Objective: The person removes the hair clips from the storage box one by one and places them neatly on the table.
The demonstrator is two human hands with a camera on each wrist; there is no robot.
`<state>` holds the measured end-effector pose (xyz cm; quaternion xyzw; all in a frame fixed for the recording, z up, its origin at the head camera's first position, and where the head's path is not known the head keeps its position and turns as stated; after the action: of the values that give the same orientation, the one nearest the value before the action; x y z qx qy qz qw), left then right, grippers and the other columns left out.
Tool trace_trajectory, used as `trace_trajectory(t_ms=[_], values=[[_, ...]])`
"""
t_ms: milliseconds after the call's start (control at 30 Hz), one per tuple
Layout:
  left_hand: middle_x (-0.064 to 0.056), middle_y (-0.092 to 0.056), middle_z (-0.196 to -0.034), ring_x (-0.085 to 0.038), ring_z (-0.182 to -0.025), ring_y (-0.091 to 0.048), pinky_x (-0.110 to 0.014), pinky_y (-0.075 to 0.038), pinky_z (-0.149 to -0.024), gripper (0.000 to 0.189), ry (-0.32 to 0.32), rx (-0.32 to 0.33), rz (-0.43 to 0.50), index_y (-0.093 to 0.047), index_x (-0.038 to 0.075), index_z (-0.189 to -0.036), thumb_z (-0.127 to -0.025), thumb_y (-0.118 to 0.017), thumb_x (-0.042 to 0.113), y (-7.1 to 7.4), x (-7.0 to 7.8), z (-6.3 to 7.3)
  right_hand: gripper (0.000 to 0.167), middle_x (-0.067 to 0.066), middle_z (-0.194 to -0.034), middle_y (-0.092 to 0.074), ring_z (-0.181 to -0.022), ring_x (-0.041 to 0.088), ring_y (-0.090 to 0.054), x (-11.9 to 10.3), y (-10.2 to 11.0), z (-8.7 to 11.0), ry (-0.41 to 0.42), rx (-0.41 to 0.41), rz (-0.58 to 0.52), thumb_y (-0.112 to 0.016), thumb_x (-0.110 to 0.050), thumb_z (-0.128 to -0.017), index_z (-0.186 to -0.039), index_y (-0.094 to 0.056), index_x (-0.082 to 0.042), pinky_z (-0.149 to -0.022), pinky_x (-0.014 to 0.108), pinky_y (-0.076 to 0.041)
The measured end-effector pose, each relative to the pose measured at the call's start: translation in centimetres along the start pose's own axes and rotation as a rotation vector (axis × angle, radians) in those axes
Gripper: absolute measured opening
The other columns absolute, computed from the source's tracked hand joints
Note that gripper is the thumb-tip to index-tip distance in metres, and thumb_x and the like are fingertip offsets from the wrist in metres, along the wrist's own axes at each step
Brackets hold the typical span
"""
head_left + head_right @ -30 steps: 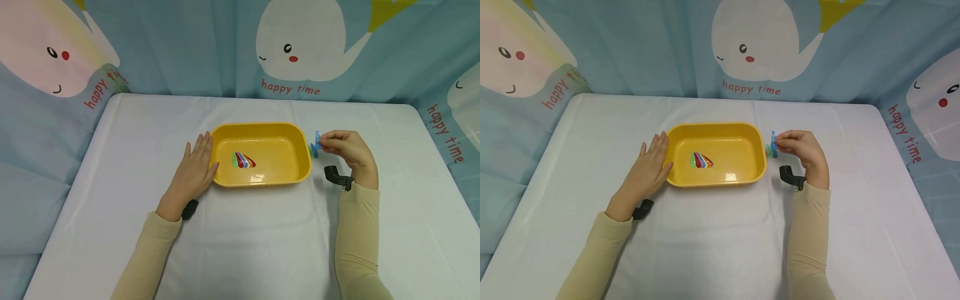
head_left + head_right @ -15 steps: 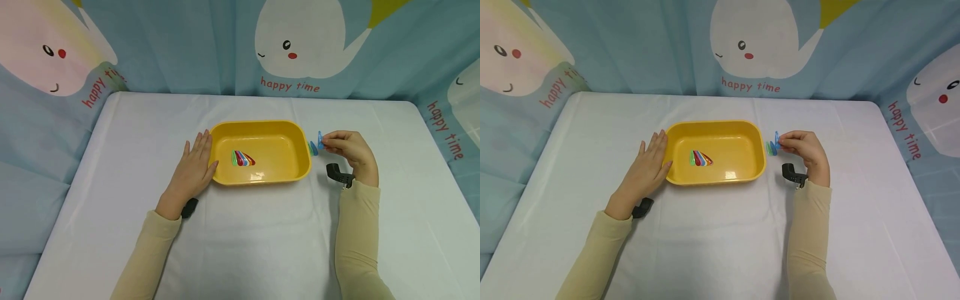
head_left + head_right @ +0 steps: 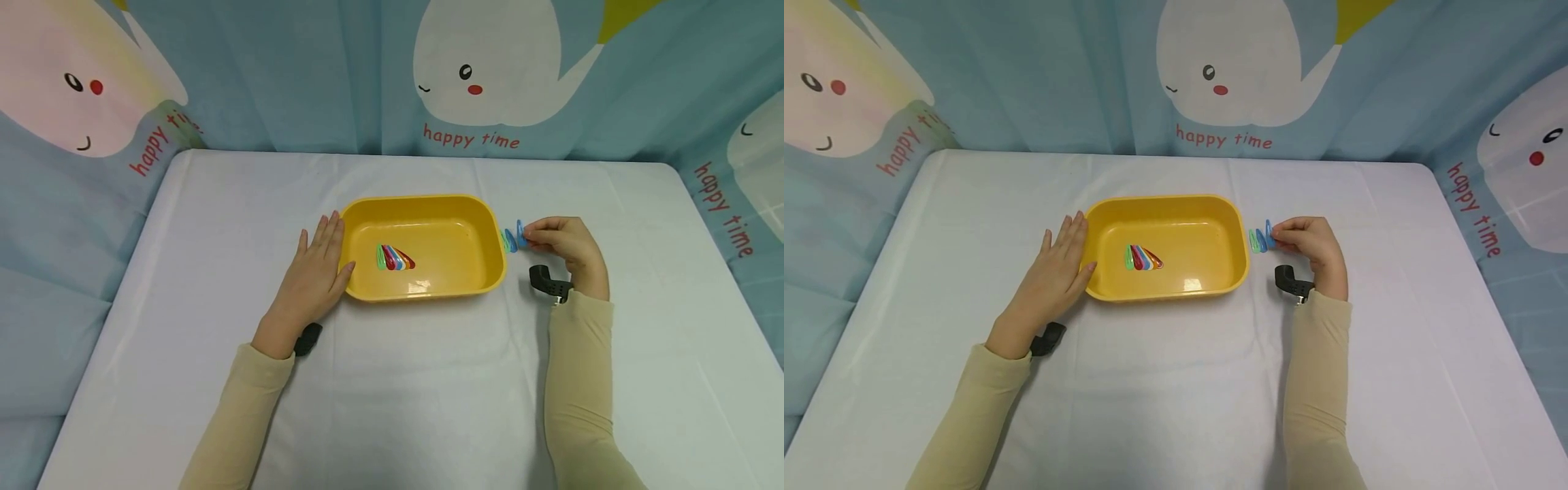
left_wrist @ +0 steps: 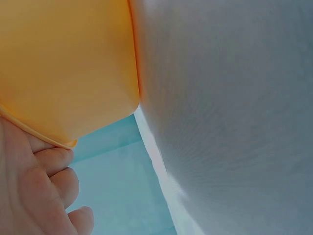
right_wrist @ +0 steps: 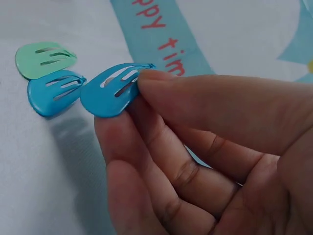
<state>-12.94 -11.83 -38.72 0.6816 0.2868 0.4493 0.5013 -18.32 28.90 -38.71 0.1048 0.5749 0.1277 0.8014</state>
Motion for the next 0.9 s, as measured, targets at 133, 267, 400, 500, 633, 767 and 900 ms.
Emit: trace_trajectory(t_ms=[133, 267, 400, 500, 633, 767, 900], values=[[-0.015, -0.003, -0.157, -0.026, -0.144, 0.001, -0.049, 0.000, -0.113, 0.066, -0.002, 0.003, -0.001, -0.009, -0.005, -0.149, -0.101, -0.036, 0.033, 0.00, 0.00, -0.07, 0.012, -0.011, -0.069, -0.066, -0.064, 0.003, -0.061, 0.28, 0.07, -0.16, -0.021, 0.002, 0.043, -0.067, -0.008, -0.087, -0.078, -0.074, -0.012, -0.065, 0.016, -0.052], [-0.016, -0.003, -0.157, -0.027, -0.144, 0.000, -0.050, 0.000, -0.113, 0.066, -0.003, 0.001, 0.005, -0.009, -0.005, -0.149, -0.101, -0.036, 0.033, -0.02, 0.04, -0.06, 0.009, -0.011, -0.066, -0.065, -0.063, 0.003, -0.060, 0.08, 0.00, -0.01, -0.041, 0.008, 0.070, -0.066, -0.007, -0.087, -0.087, -0.073, 0.000, -0.063, 0.016, -0.052], [-0.016, -0.003, -0.157, -0.027, -0.144, 0.001, -0.050, 0.000, -0.113, 0.067, -0.001, -0.003, 0.007, -0.008, -0.005, -0.149, -0.101, -0.036, 0.033, -0.05, 0.03, -0.05, 0.009, -0.012, -0.064, -0.065, -0.061, 0.002, -0.060, 0.18, -0.06, 0.01, -0.042, 0.017, 0.091, -0.066, -0.006, -0.087, -0.085, -0.073, -0.001, -0.061, 0.016, -0.051], [-0.016, -0.004, -0.157, -0.027, -0.144, 0.000, -0.050, 0.000, -0.113, 0.067, -0.002, 0.000, 0.008, -0.008, -0.005, -0.149, -0.101, -0.036, 0.032, -0.08, -0.02, -0.02, 0.008, -0.013, -0.065, -0.065, -0.062, 0.002, -0.060, 0.56, -0.08, -0.20, -0.041, 0.023, 0.115, -0.067, -0.008, -0.086, -0.084, -0.074, -0.003, -0.061, 0.016, -0.051], [-0.016, -0.004, -0.156, -0.028, -0.144, -0.001, -0.051, -0.001, -0.113, 0.067, -0.006, 0.005, 0.009, -0.009, -0.005, -0.149, -0.101, -0.036, 0.033, -0.09, -0.02, 0.00, 0.018, -0.013, -0.066, -0.065, -0.062, 0.003, -0.060, 0.63, -0.20, -0.25, -0.059, 0.038, 0.160, -0.067, -0.008, -0.087, -0.095, -0.070, 0.008, -0.061, 0.016, -0.050], [-0.016, -0.004, -0.156, -0.027, -0.144, 0.000, -0.051, -0.001, -0.113, 0.067, -0.006, 0.003, 0.008, -0.009, -0.005, -0.149, -0.101, -0.036, 0.033, -0.10, -0.01, -0.03, 0.026, -0.012, -0.065, -0.064, -0.060, 0.005, -0.058, 0.52, -0.33, -0.26, -0.057, 0.058, 0.204, -0.067, -0.010, -0.087, -0.101, -0.066, 0.013, -0.059, 0.017, -0.050], [-0.016, -0.004, -0.156, -0.027, -0.144, 0.000, -0.051, 0.000, -0.113, 0.067, -0.004, 0.002, 0.007, -0.009, -0.006, -0.149, -0.101, -0.036, 0.033, -0.13, 0.00, -0.09, 0.027, -0.011, -0.062, -0.063, -0.057, 0.006, -0.056, 0.43, -0.41, -0.28, -0.054, 0.087, 0.243, -0.069, -0.010, -0.086, -0.099, -0.067, 0.013, -0.057, 0.018, -0.049]])
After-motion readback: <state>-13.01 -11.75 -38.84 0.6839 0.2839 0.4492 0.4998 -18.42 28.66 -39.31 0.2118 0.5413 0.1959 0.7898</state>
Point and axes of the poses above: each hand's wrist, its own z-axis away from the middle knuckle, its own y-axis out of the back of the hand, x = y × z, the point moved 3 cm from there along -z, towards the middle knuckle
